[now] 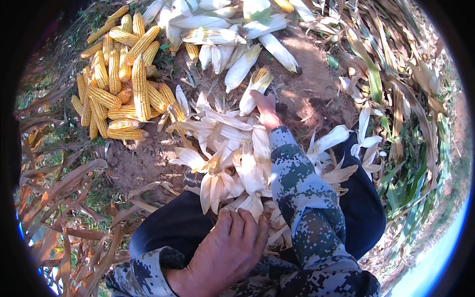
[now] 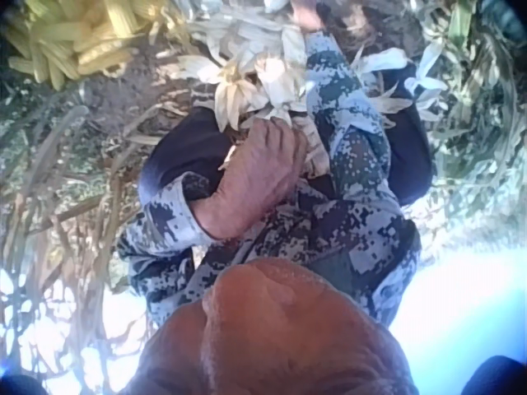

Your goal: The person sits on the ground and repeatedly shucks corn cobs by hand, peeling back the husks and silk to reveal the kernels. Shucked cobs are placed in a growing pile to the left, while discarded husks accumulate nearby.

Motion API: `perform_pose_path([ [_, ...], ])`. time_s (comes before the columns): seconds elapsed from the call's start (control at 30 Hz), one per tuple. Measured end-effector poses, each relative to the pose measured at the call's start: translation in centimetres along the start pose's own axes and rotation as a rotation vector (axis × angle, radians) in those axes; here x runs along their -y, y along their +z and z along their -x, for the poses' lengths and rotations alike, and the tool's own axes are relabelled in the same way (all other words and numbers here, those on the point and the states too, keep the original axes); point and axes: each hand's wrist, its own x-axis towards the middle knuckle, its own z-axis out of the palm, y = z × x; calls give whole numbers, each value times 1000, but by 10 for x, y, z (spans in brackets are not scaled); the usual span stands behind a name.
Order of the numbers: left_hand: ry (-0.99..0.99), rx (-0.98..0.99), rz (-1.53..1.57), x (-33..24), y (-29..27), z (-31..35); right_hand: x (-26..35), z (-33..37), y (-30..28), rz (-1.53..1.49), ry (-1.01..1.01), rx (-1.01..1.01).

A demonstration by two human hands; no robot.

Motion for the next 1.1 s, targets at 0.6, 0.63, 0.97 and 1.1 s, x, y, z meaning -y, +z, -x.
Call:
perform_pose_path([
  [0.6, -612, -592, 411, 1, -1, 1, 66, 278, -13, -71, -152, 644],
  [0.63, -641, -614, 487, 3, 0, 1, 76, 290, -18, 38, -177, 730],
  [0.97, -487, -1003, 1197, -19, 14, -37, 136, 389, -29, 287, -471, 680],
  [1.1, -243, -1086, 1095, -44, 8, -49, 187, 401, -67, 532, -586, 709],
])
